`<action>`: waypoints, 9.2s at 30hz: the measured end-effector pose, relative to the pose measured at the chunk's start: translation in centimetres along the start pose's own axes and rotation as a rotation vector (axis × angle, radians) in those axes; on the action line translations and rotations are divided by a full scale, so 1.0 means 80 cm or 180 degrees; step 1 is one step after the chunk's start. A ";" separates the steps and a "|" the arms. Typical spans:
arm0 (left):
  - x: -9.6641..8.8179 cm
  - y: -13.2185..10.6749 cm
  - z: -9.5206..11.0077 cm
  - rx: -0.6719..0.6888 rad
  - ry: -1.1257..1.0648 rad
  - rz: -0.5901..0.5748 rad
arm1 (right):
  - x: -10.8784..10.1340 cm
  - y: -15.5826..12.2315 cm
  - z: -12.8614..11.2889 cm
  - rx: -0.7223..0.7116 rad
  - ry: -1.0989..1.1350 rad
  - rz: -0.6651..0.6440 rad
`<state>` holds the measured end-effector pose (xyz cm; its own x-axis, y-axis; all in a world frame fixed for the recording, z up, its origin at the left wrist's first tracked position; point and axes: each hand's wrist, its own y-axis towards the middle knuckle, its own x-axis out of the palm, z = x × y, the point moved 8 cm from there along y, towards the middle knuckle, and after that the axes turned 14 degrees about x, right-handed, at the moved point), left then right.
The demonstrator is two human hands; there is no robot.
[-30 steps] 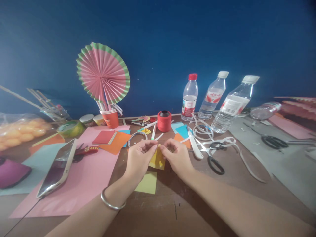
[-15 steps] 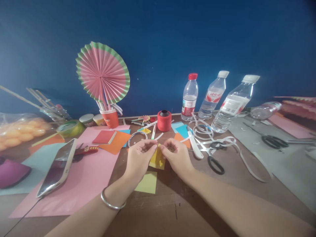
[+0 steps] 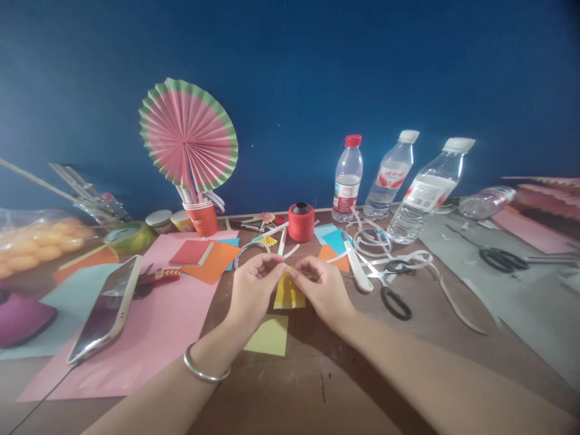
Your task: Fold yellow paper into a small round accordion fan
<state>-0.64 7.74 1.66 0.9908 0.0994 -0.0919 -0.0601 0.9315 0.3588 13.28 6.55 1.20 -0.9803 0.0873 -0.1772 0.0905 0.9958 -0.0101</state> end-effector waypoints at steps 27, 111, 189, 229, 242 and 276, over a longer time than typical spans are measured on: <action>-0.023 0.007 -0.014 0.0107 -0.0459 0.0608 | 0.004 0.011 0.037 0.1098 0.1564 -0.0087; 0.021 -0.010 -0.026 -0.0847 -0.1722 -0.0265 | -0.007 0.018 0.035 0.0783 0.1419 0.0100; 0.011 -0.002 -0.008 0.0025 0.0126 -0.0756 | 0.014 0.017 0.039 0.0831 0.1332 -0.0624; 0.002 -0.001 -0.030 -0.0453 -0.0075 -0.0396 | -0.006 0.027 0.045 0.0717 0.1340 -0.0236; -0.019 0.005 -0.029 -0.0363 0.0131 0.0141 | -0.003 0.028 0.040 0.0680 0.1494 -0.0292; -0.009 0.023 -0.020 0.0232 0.0461 -0.0552 | -0.014 0.035 0.025 0.0132 0.0561 -0.0081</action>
<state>-1.69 9.96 0.92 0.9575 -0.0058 -0.2883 0.1234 0.9118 0.3916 15.02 9.17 -0.60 -0.9976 0.0690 -0.0011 0.0690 0.9962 -0.0535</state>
